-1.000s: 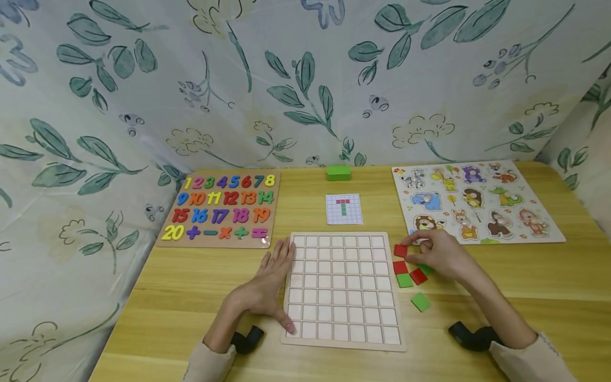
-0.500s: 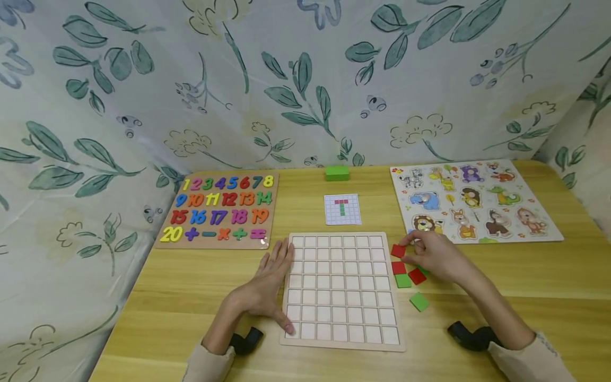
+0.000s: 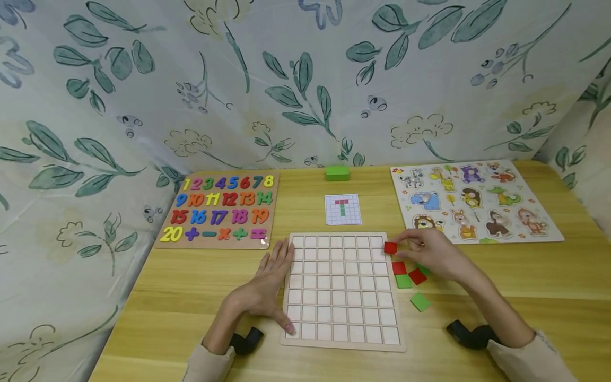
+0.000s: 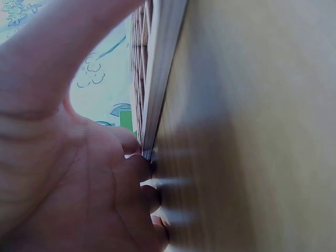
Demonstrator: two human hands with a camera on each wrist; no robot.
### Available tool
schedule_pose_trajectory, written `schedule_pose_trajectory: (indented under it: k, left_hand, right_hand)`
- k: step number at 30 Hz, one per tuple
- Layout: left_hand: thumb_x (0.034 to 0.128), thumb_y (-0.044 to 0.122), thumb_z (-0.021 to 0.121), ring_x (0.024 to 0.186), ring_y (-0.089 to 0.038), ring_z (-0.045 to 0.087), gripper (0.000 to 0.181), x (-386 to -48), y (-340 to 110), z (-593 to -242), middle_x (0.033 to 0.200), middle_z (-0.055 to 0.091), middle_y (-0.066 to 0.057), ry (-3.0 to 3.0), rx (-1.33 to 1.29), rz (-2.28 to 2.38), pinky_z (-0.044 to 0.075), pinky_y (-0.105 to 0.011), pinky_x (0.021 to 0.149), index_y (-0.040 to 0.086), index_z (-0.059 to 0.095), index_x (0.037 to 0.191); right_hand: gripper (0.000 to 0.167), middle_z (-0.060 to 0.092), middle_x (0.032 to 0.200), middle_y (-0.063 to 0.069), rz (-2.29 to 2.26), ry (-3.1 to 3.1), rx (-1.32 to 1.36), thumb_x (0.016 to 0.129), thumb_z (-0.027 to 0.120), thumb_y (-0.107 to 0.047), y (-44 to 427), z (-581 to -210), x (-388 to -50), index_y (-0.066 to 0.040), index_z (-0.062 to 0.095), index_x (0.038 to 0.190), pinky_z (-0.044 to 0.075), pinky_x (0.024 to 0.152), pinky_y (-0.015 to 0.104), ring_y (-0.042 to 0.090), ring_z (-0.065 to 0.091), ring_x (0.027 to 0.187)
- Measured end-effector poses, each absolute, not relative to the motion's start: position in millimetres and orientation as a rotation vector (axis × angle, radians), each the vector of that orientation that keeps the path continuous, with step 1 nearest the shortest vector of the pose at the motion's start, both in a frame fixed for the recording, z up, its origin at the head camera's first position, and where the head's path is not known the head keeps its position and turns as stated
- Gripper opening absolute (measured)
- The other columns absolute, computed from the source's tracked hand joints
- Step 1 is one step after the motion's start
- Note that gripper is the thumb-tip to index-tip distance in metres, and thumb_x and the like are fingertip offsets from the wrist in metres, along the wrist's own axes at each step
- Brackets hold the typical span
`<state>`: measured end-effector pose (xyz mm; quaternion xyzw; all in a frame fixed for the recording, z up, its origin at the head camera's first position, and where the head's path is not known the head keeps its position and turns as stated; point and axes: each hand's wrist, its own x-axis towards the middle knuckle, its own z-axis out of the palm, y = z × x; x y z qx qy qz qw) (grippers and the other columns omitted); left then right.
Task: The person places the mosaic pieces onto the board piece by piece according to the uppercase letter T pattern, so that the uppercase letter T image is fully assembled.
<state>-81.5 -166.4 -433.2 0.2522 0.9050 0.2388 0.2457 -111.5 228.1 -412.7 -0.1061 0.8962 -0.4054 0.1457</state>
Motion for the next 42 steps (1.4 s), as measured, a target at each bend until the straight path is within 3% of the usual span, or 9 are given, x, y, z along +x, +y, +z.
schedule_pose_trajectory:
  k: [20,42]
  left_hand:
    - [0.0526,0.046,0.102,0.158,-0.035,-0.025,0.165,-80.7,-167.0,-432.6,0.169,-0.027,-0.017,2.467,0.693,0.659,-0.01,-0.058,0.13,0.002,-0.012,0.163]
    - [0.0528,0.045,0.102,0.158,-0.036,-0.025,0.165,-80.3,-167.2,-430.8,0.17,-0.027,-0.017,2.468,0.685,0.658,-0.009,-0.059,0.13,0.001,-0.012,0.163]
  right_hand:
    - [0.021,0.033,0.06,-0.004,-1.091,2.58,-0.445,0.088,0.08,-0.007,157.7,-414.4,-124.0,-0.004,0.077,0.108,0.029,0.058,0.024,0.012,0.032,0.059]
    - [0.023,0.031,0.057,-0.005,-1.164,2.561,-0.358,0.085,0.084,-0.01,151.8,-419.4,-125.4,-0.01,0.082,0.107,0.025,0.054,0.024,0.012,0.029,0.056]
